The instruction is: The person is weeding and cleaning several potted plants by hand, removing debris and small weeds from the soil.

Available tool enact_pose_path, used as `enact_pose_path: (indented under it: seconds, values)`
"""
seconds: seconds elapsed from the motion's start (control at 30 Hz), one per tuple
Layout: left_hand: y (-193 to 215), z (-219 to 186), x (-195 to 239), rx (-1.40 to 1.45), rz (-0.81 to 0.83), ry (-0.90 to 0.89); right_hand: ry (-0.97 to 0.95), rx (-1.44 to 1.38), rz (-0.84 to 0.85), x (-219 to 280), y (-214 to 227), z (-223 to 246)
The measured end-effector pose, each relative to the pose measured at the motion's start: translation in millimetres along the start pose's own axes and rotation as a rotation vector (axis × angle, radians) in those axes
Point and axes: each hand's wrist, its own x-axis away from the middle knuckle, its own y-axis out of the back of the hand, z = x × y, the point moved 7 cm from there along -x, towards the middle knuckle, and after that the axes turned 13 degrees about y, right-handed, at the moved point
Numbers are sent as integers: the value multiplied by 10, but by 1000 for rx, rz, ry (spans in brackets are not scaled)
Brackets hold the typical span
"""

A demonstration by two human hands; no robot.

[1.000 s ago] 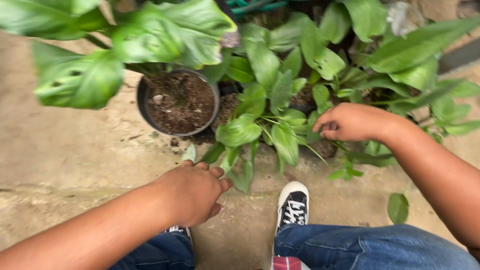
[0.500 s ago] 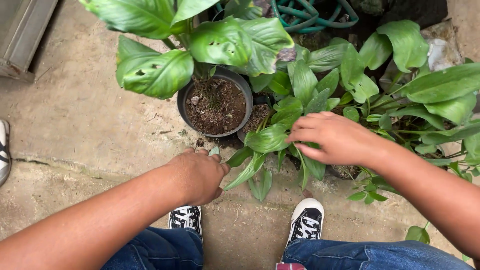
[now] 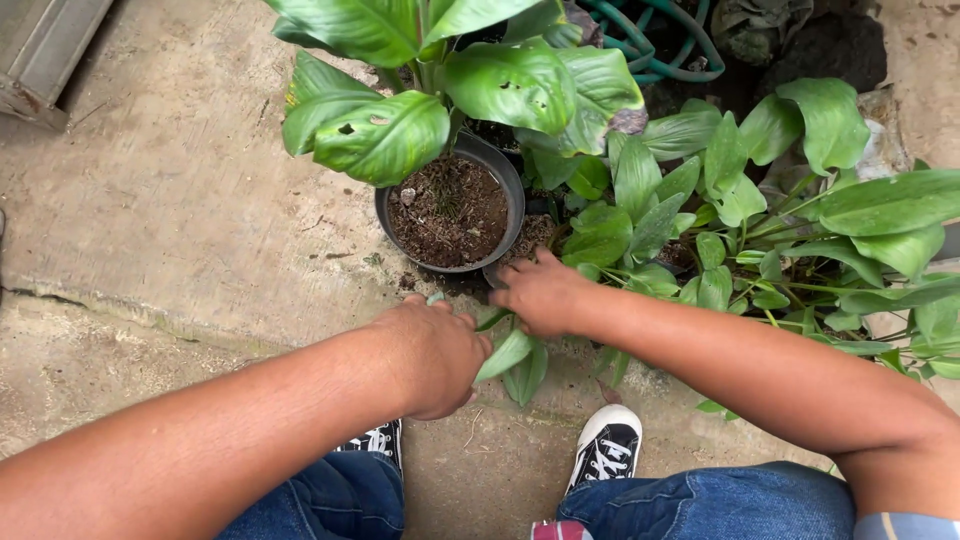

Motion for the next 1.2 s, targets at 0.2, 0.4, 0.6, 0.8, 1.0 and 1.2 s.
enact_pose_path:
  seconds: [0.2, 0.4, 0.6, 0.8, 1.0, 1.2]
  values:
    - [42, 46, 78, 58, -14, -23, 78, 200, -108, 223, -750, -188]
    - [100, -51, 125, 19, 2, -60, 144, 259, -96, 487, -806, -208]
    - [100, -17, 21, 35, 6, -24, 210, 386, -235, 511, -1032, -265]
    - [71, 193, -78, 13, 22, 65, 343, 274, -246, 576, -870, -114]
    - [10, 157, -92, 13, 58, 50, 502, 280, -432, 743, -1113, 90]
    - [27, 96, -37, 5, 79, 43, 449, 306, -536, 968, -1144, 368]
